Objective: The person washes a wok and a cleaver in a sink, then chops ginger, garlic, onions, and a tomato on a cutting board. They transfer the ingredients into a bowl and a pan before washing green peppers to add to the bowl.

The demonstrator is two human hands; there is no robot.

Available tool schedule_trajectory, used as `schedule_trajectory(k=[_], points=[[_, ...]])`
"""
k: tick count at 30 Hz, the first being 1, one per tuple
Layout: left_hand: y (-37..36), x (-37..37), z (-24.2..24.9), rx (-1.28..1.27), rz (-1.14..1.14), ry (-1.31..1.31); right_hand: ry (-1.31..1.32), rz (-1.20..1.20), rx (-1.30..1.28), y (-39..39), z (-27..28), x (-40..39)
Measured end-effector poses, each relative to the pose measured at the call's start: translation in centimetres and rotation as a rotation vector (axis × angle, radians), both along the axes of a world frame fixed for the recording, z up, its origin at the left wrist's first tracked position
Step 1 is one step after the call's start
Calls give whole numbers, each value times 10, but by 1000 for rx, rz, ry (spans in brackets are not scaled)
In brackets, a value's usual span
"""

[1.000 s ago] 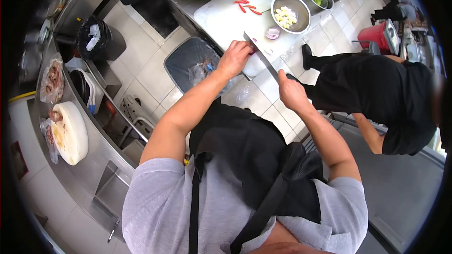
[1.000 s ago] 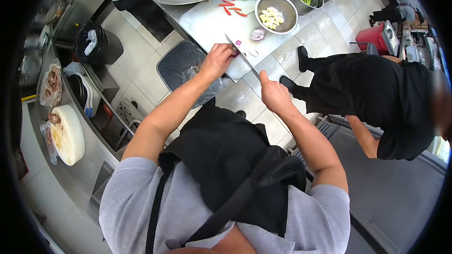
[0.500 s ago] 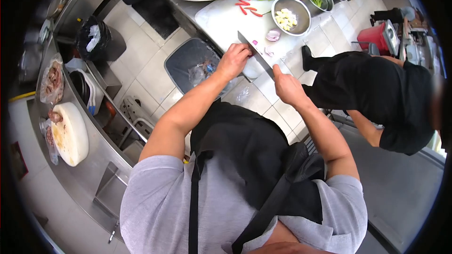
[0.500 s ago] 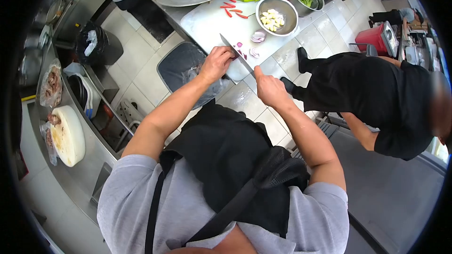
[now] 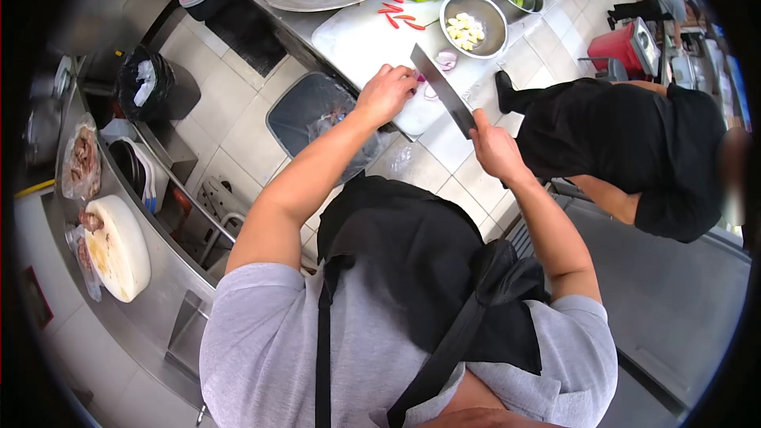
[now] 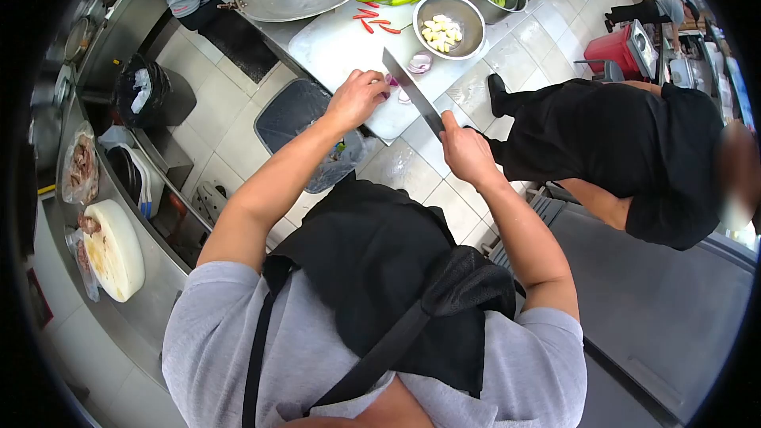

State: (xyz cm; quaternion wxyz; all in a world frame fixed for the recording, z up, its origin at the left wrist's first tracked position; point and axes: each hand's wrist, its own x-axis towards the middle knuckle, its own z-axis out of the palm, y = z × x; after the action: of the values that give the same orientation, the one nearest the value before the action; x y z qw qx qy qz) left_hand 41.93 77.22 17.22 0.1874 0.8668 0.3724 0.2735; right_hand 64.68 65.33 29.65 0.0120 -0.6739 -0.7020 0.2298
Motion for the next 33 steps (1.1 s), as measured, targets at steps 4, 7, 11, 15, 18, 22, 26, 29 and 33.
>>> schedule_trajectory(k=[4, 7, 11, 15, 18, 22, 26, 29, 33], points=[[-2, -5, -9, -9, 1, -104, -69, 35, -3, -10, 7, -11], [2, -6, -14, 56, 3, -162, -125, 65, -76, -18, -20, -17], [2, -7, -17, 113, -14, -162, -108, 100, -56, 4, -12, -19], [3, -4, -17, 115, 27, -217, -98, 61, -71, -12, -2, -26], [-2, -3, -19, 151, 36, -309, -93, 57, -102, -14, -30, -18], [2, -5, -19, 154, 20, -295, -24, 38, -105, -4, -5, -17], [-6, -5, -21, 126, 33, -311, 29, 37, -51, -22, -43, -17], [-4, -7, -20, 134, 34, -296, 48, 60, -68, -1, -24, -15], [-3, -5, -20, 119, 51, -291, 59, -10, -92, -19, -18, -23]])
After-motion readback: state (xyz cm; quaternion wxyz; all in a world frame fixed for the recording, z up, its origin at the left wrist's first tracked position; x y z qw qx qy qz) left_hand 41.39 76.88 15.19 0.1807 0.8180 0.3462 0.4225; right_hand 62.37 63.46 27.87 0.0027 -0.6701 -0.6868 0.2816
